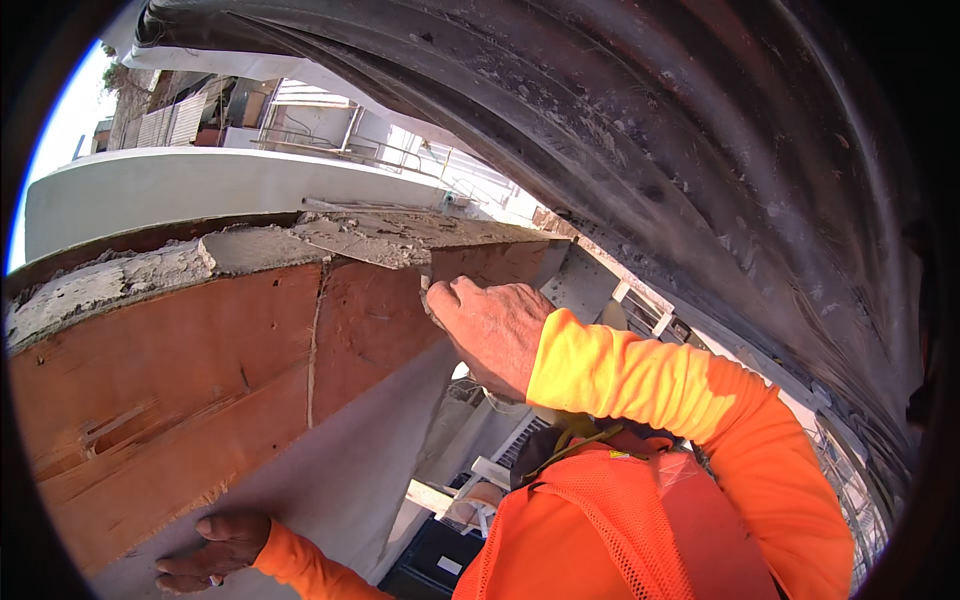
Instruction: The person repeatedly scoops cement from a bucket and applies it to a horizontal surface using a trowel, smoothing the material along the edge. The worker is positioned on scaffolding and wears a safety harness while working outdoors.
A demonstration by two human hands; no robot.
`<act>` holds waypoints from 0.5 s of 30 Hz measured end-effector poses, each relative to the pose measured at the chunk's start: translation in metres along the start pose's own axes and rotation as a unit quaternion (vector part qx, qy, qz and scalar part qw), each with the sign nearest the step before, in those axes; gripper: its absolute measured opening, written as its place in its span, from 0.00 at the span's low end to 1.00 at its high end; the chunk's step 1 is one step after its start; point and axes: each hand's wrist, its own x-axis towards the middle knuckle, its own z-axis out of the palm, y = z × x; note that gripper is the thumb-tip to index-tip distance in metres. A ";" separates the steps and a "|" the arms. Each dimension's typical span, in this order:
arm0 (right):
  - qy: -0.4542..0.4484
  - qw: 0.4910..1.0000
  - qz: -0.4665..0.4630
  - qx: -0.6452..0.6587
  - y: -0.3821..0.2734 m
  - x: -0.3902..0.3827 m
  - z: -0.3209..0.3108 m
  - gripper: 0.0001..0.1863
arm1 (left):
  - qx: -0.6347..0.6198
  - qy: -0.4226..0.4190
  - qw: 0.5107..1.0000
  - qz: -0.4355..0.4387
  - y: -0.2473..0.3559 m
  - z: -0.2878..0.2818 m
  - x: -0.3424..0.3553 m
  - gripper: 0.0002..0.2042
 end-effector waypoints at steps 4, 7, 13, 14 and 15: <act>0.040 0.996 0.026 0.079 0.002 -0.060 -0.004 0.17 | 0.008 -0.003 1.000 0.000 -0.002 0.002 -0.003 0.39; 0.035 0.992 0.049 0.111 0.019 -0.096 0.006 0.21 | -0.019 0.008 1.000 0.006 -0.010 0.006 -0.006 0.38; -0.104 0.982 0.141 0.066 0.111 -0.178 0.082 0.21 | -0.016 0.024 0.999 -0.021 -0.020 0.012 -0.013 0.37; -0.163 0.967 0.193 0.035 0.130 -0.194 0.096 0.21 | -0.013 0.028 0.999 -0.024 -0.022 0.016 -0.011 0.37; -0.185 0.949 0.254 0.003 0.145 -0.211 0.111 0.21 | -0.017 0.027 0.999 -0.022 -0.024 0.018 -0.012 0.37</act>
